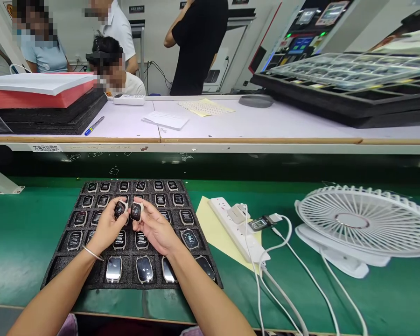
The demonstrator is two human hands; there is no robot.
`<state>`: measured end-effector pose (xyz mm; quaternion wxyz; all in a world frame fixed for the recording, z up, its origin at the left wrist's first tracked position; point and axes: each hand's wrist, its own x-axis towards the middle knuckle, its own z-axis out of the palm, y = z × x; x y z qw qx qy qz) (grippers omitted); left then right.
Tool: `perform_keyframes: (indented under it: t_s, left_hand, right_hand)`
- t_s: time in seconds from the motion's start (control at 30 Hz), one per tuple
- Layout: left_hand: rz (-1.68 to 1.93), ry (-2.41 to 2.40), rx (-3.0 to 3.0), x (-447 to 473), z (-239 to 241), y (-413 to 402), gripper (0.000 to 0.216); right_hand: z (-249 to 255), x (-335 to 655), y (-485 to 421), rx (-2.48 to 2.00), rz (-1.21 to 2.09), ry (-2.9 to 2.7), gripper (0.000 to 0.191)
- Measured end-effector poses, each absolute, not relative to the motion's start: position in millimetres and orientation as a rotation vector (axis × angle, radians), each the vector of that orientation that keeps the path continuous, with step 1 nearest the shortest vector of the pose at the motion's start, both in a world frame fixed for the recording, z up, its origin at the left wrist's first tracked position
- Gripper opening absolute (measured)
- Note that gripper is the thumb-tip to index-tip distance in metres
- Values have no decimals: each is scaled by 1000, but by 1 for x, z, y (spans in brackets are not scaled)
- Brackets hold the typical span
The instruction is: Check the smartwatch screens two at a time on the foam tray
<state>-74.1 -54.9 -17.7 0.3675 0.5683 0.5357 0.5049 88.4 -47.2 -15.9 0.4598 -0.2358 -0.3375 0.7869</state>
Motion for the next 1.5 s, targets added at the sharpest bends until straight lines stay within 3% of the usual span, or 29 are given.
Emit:
perform_keyframes:
  t_s: [1.13,1.5]
  left_hand:
    - [1290,1338,1420,-76,-20,-52,35]
    - [1282,1390,1429,-76,-14,-52,38]
  right_hand:
    - [-19,90,-46,-558,1925,-884,41]
    - [-18,91,-46,-595,1938,-868,51]
